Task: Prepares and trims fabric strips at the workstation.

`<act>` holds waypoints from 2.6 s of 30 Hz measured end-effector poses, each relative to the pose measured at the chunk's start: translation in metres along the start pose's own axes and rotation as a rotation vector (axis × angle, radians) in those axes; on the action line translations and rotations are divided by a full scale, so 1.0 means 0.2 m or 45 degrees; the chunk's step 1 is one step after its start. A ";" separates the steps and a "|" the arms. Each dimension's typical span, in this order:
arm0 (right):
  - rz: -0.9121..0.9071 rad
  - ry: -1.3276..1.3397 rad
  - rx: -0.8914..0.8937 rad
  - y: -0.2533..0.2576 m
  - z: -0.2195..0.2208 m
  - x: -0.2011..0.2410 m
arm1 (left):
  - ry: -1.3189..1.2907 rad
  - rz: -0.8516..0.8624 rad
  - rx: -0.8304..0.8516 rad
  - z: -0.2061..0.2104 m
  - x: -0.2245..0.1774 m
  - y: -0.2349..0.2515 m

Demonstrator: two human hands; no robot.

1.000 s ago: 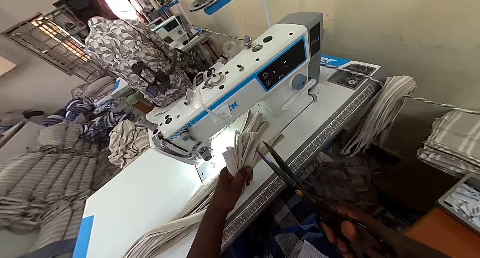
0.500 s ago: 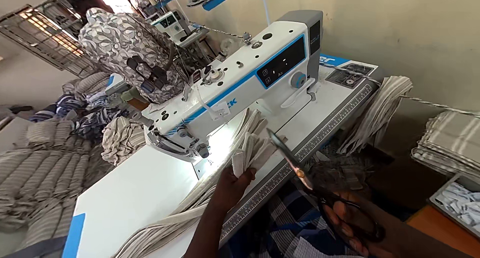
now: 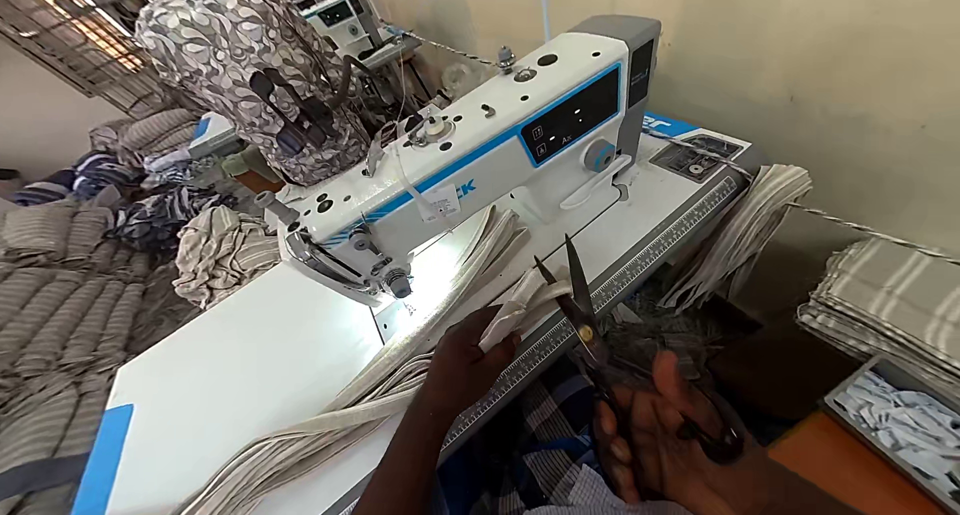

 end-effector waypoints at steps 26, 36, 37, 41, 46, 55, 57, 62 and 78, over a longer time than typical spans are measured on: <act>0.075 -0.243 0.161 -0.08 -0.12 -0.03 | -0.587 -0.256 -0.031 -0.06 0.04 0.00; 0.117 -0.169 0.259 0.17 -0.13 0.20 | -0.481 -0.114 0.038 -0.06 0.03 0.00; 0.126 -0.158 0.282 0.15 -0.15 0.21 | -0.467 -0.106 0.042 -0.06 0.03 0.00; 0.130 -0.105 0.311 0.06 -0.18 0.19 | -0.354 -0.019 0.059 -0.05 0.01 0.00; 0.079 -0.195 0.049 0.04 -0.14 0.17 | -0.321 -0.058 0.060 -0.05 0.01 0.00; -0.078 -0.658 0.071 -0.23 -0.07 0.13 | -0.192 -0.022 0.056 -0.06 -0.01 0.01; 0.010 -0.601 -0.011 -0.23 -0.07 0.09 | -0.179 0.004 0.055 -0.06 -0.01 0.01; 0.091 -0.529 -0.041 0.01 -0.02 0.10 | 0.062 0.062 0.061 -0.01 0.01 0.01; -0.179 -0.615 -0.246 -0.21 -0.16 0.11 | 0.542 0.190 -0.296 -0.03 -0.16 0.02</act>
Point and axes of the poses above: each hand's wrist, its own y-axis towards the middle knuckle, its own z-axis out of the palm, x = y × z, the point moved 3 cm from there along y, towards the middle knuckle, and after that the axes turned 9 degrees about -z, right-handed, at the moved point
